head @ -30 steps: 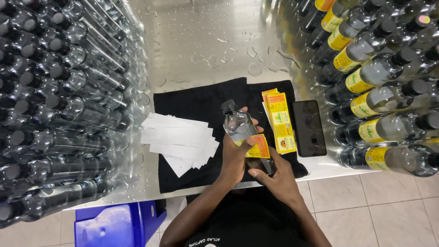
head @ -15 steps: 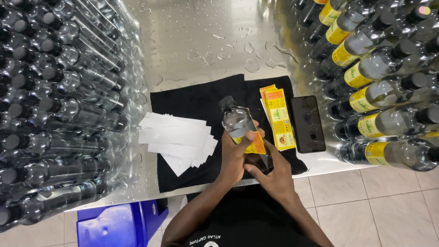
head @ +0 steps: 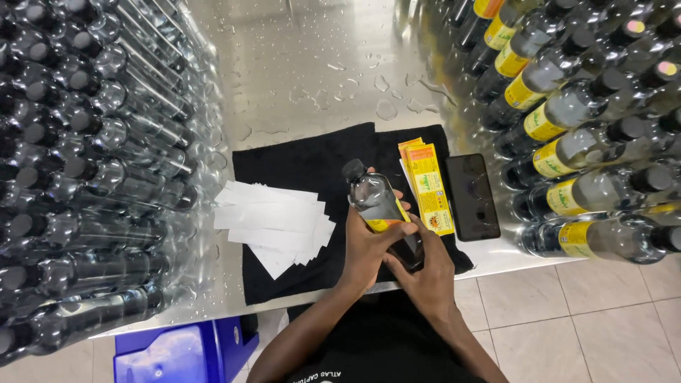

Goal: The person repeatedly picks up clear plastic bottles, applies yellow labels to them, and places the labeled bottles into a large stack on the right side of the workspace. The process involves peeling labels from a backing sheet and smoothing them onto the bottle surface.

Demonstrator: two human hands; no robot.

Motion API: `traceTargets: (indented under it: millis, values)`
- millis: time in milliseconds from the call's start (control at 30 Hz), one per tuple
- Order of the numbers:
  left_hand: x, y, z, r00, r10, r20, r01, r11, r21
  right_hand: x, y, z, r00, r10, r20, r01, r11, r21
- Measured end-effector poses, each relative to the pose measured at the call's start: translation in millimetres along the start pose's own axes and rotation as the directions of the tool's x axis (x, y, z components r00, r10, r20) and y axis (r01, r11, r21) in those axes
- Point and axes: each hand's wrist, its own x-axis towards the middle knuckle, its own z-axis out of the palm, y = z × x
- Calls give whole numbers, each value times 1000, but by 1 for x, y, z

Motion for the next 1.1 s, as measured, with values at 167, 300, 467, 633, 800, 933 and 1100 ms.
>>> traceTargets:
  millis: [167,300,467,633,800,933,1100]
  values:
    - [6,-8,-6,995,-101,-24,98,990,-105,-1,-1,-2,996,72,55,-68,995,-70]
    - [6,1,-2,991,-134,-16,132,986,-99,-7,4,4,1000,13,8,-12,995,-103]
    - [5,5,4,985,-168,-41,163,981,-103,-15,21,11,990,-115,-83,95,973,-211]
    - [0,-4,15,992,-85,-88,74,989,-126,-16,30,11,988,-127,-92,97,956,-276]
    - [1,-9,13,980,-128,-151,112,988,-110,-16,29,13,984,-139,-110,101,948,-301]
    - [6,-7,12,990,-63,-125,24,956,-292,-12,23,13,969,-179,-169,107,925,-364]
    - [7,2,13,973,-114,-200,55,959,-279,-9,15,-2,999,-49,7,49,973,-226]
